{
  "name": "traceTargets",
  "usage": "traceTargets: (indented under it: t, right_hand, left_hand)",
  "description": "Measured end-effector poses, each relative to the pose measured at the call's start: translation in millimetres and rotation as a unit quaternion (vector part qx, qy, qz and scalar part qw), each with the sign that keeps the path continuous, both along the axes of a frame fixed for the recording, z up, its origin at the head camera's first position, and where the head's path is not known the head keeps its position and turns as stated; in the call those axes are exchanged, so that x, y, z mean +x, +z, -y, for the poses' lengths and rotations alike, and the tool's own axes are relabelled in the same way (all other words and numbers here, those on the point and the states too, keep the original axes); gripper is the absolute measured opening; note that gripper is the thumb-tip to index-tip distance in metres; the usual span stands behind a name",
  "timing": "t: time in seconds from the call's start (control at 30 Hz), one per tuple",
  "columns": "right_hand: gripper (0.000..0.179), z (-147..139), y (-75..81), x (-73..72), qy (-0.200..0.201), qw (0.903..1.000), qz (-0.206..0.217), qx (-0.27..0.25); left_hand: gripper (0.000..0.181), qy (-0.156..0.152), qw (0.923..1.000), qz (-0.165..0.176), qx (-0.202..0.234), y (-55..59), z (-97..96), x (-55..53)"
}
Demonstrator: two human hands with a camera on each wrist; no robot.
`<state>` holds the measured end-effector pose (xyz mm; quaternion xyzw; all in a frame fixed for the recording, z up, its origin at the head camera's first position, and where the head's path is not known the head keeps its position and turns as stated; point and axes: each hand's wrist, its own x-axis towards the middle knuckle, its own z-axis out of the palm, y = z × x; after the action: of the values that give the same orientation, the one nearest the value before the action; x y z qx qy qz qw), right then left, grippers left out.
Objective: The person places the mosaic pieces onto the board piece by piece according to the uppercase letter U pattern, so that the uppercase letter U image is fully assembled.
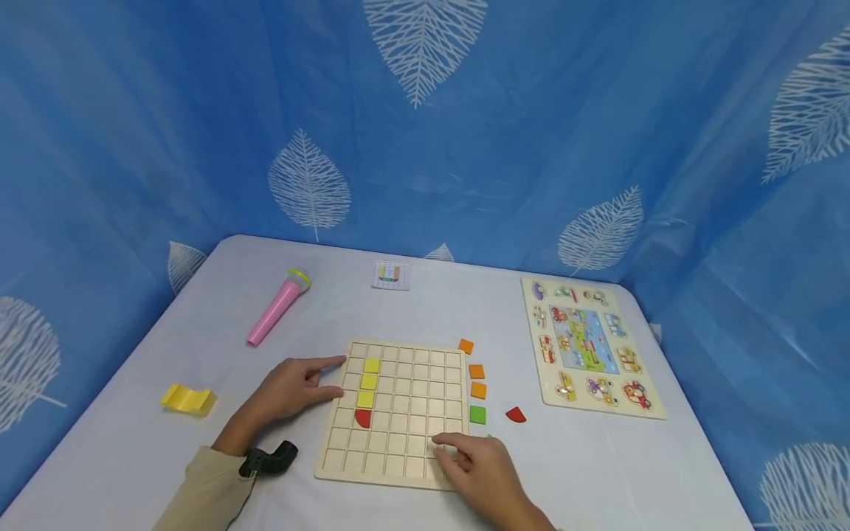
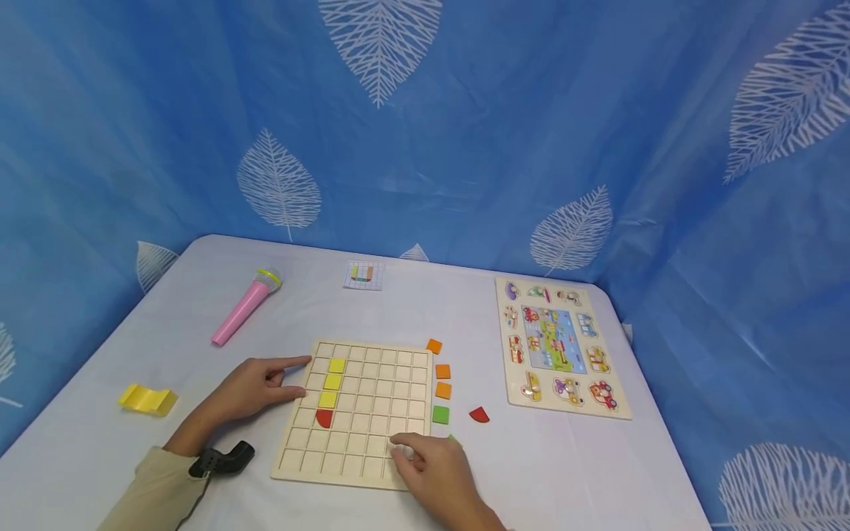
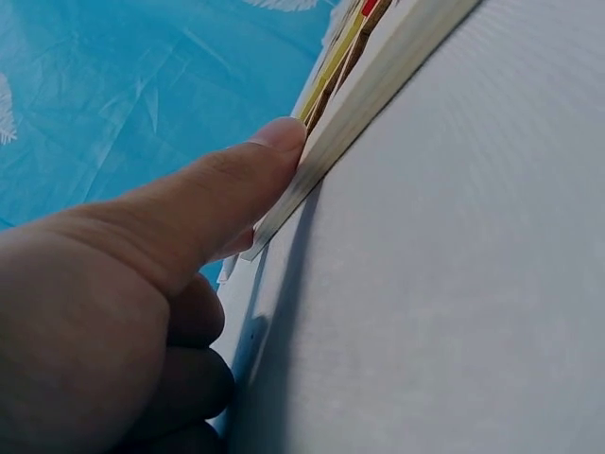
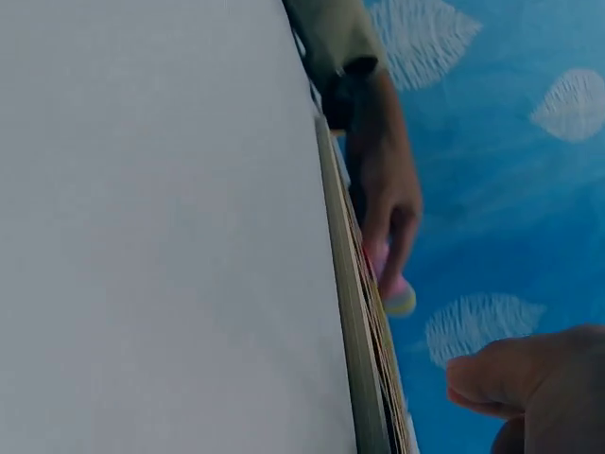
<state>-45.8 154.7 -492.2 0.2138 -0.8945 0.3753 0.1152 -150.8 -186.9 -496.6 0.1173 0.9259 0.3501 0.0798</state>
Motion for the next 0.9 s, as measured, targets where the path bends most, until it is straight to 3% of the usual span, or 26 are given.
traceTargets:
  t: [0.17, 0.47, 0.7, 0.9]
  right_hand:
    - [0.014, -33.9, -1.3, 12.0, -0.083, 0.9955, 0.042, 0.023]
    - [0.017, -71.9, -8.5, 22.0, -0.199, 0.9733, 0.097, 0.058]
    - [0.025, -74.8, -6.4, 21.0, -0.221, 0.9599, 0.157, 0.071]
    - [0.036, -71.0, -5.4, 20.1, -0.222, 0.9554, 0.163, 0.109]
  left_hand:
    - [0.064, 0.003, 1.0000, 0.002, -0.006, -0.7, 0.4, 0.8]
    - [0.064, 0.003, 1.0000, 0.007, -0.004, -1.8, 2.9, 3.6]
    - [0.064, 0.000, 1.0000, 0.009, -0.001, -0.2, 1.2, 2.5]
    - [0.063, -0.002, 1.0000, 0.005, 0.000, 1.4, 0.3, 1.4]
